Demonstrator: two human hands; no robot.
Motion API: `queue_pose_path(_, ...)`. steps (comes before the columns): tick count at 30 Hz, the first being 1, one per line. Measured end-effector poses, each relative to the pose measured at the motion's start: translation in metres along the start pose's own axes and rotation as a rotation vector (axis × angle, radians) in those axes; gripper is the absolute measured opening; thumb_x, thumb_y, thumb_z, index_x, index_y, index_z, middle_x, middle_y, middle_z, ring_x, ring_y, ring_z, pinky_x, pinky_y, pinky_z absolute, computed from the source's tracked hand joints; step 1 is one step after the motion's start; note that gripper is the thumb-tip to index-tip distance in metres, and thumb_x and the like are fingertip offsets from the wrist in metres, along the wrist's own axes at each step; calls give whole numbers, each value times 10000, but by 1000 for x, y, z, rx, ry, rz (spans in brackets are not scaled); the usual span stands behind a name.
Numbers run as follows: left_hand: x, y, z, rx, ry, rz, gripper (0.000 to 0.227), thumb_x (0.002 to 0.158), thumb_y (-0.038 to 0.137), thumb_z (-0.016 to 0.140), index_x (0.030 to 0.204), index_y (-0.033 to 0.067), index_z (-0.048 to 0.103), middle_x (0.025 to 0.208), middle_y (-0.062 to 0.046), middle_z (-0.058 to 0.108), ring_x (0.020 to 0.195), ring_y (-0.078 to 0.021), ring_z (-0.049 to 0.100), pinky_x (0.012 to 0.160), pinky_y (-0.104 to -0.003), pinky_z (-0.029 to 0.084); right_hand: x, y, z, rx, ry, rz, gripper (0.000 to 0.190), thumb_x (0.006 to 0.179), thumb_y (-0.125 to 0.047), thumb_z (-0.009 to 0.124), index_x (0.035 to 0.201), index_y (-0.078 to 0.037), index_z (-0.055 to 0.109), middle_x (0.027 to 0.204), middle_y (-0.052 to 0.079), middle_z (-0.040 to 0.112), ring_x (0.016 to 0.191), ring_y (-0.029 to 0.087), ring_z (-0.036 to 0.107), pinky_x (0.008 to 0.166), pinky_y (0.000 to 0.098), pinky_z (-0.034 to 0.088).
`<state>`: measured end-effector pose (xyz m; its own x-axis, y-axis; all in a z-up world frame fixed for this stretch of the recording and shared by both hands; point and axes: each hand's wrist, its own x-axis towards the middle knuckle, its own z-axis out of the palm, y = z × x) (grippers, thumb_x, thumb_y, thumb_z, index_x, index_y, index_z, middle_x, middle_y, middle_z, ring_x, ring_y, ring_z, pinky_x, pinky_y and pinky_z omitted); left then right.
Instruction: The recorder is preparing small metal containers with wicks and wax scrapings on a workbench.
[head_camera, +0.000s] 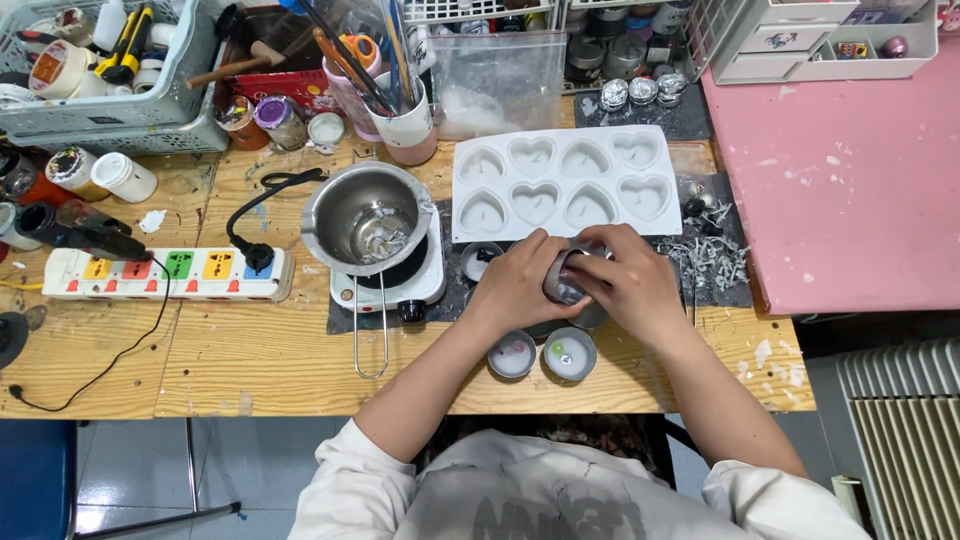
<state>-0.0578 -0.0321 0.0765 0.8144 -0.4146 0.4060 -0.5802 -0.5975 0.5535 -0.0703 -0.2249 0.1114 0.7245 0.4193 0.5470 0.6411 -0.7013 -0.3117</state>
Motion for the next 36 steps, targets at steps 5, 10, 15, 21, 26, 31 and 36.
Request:
queue_pose_path(5, -1, 0, 0, -38, 85, -28, 678, 722, 498, 878, 1183, 98, 582, 1054, -77, 625, 909, -298, 709, 733, -400, 581, -3, 25, -2, 170, 70, -17, 246, 794, -83, 826, 1006, -71, 701, 1157, 70, 677, 1085, 250, 672, 835, 356, 568)
queue_pose_path(10, 2, -4, -3, -151, 86, -160, 708, 744, 512, 856, 1231, 90, 565, 1101, -77, 621, 942, -264, 705, 771, -385, 575, -22, 94, -16, 411, 308, 365, 105, 1004, 22, 725, 1080, -2, 658, 1097, 93, 697, 994, 167, 697, 864, 291, 587)
queue_pose_path(15, 1, -13, 7, -335, 151, -49, 705, 819, 386, 876, 1332, 84, 498, 1194, -128, 582, 1102, -288, 655, 934, -396, 553, -41, 140, -22, 110, 252, 615, 243, 905, 7, 776, 1125, -1, 676, 1084, 112, 753, 931, 174, 726, 798, 316, 581)
queue_pose_path(21, 1, -14, 16, -614, 103, -202, 735, 840, 288, 871, 1394, 110, 422, 1214, -121, 661, 1125, -202, 677, 970, -351, 557, -28, 118, -29, -25, 173, 638, 382, 839, -3, 804, 1210, -59, 735, 1160, 127, 752, 820, 238, 712, 769, 364, 574)
queue_pose_path(26, 1, -23, 23, -706, 123, -205, 733, 868, 221, 856, 1422, 118, 386, 1244, -114, 615, 1151, -199, 641, 974, -347, 553, -41, 125, -26, -2, 169, 584, 305, 877, -83, 825, 1164, -45, 729, 1096, 137, 738, 850, 239, 718, 754, 371, 575)
queue_pose_path(31, 2, -27, 25, -787, 140, -252, 742, 872, 207, 846, 1433, 132, 367, 1290, -94, 575, 1187, -186, 615, 988, -343, 548, -52, 83, -31, -58, -36, 705, 312, 904, -281, 842, 1089, -59, 722, 947, 115, 763, 831, 232, 733, 764, 401, 574)
queue_pose_path(36, 1, -30, 29, -808, 156, -232, 742, 875, 194, 851, 1437, 135, 370, 1288, -97, 577, 1193, -180, 610, 1005, -342, 541, -61, 53, -15, -183, -188, 803, 569, 738, -387, 879, 1163, -71, 671, 882, 111, 763, 793, 293, 725, 681, 447, 557)
